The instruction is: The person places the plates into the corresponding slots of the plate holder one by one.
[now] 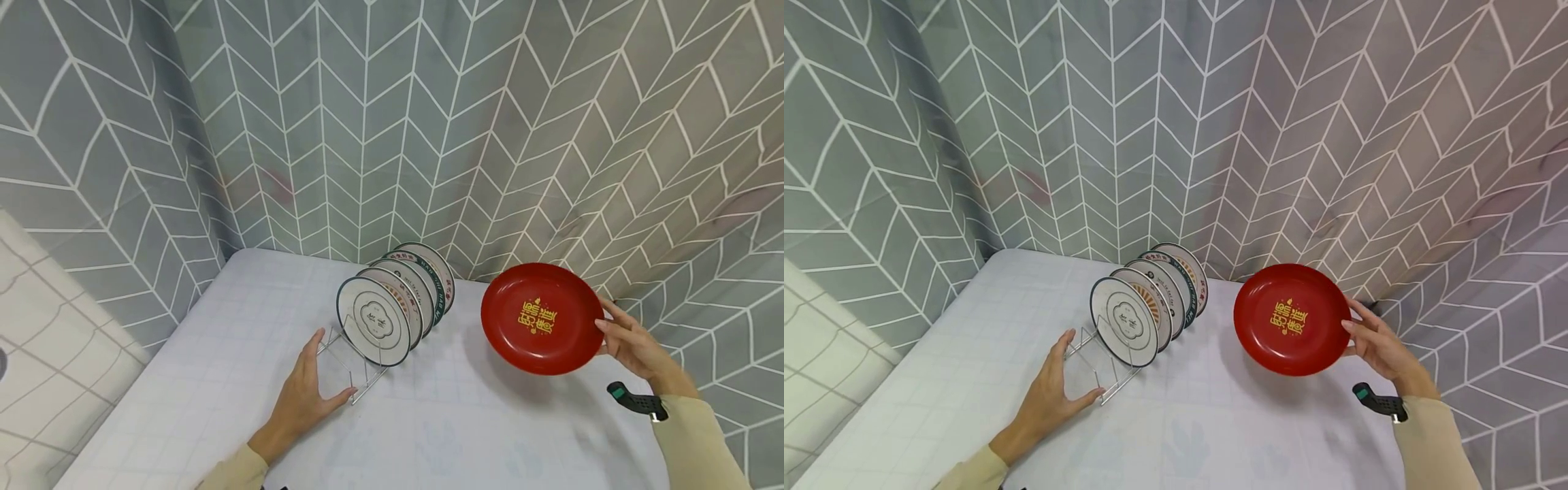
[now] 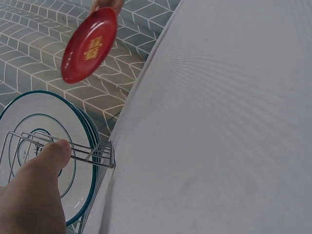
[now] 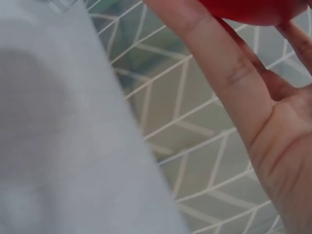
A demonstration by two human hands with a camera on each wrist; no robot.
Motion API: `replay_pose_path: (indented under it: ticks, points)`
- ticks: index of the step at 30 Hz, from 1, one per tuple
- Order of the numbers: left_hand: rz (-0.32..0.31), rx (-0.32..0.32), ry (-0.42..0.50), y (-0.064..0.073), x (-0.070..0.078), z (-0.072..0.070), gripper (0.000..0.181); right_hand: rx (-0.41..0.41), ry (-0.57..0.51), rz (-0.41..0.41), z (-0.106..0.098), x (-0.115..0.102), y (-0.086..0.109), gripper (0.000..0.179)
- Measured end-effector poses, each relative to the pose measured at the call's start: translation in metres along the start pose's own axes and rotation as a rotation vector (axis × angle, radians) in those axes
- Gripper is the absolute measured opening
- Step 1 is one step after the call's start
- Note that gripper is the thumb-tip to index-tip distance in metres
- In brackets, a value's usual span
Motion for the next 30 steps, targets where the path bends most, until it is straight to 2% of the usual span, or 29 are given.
replay_pose_path:
  ticks: [3, 7, 14, 20, 24, 30]
  points:
    - [-0.01, -0.006, -0.005, -0.001, 0.0, -0.001, 0.122, 0.03, 0.051, -0.04, 0.005, -0.021, -0.015, 0.059]
    - [-0.021, -0.006, -0.002, -0.001, 0.0, -0.001, 0.122, 0.108, 0.16, -0.063, 0.015, -0.044, -0.037, 0.057]
    - [-0.007, 0.007, -0.007, 0.0, 0.0, 0.0, 0.123, 0.213, 0.285, -0.018, 0.037, -0.063, -0.069, 0.058]
    - [-0.01, 0.001, -0.009, 0.001, 0.0, 0.0, 0.123, 0.262, 0.398, 0.018, 0.049, -0.06, -0.099, 0.062]
    - [-0.001, 0.012, 0.002, 0.0, 0.001, 0.001, 0.123, 0.243, 0.42, 0.037, 0.053, -0.05, -0.114, 0.064]
    - [-0.001, 0.018, -0.014, 0.001, 0.0, 0.001, 0.124, 0.232, 0.53, 0.075, 0.062, -0.033, -0.13, 0.065]
Point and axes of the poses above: each hand's wrist, its own y-axis away from the middle knuckle, its own z-axis out of the palm, x = y × z, the point moved 3 cm from there along -y, towards the middle knuckle, and after that the axes turned 14 degrees about x, right-handed, at the moved point
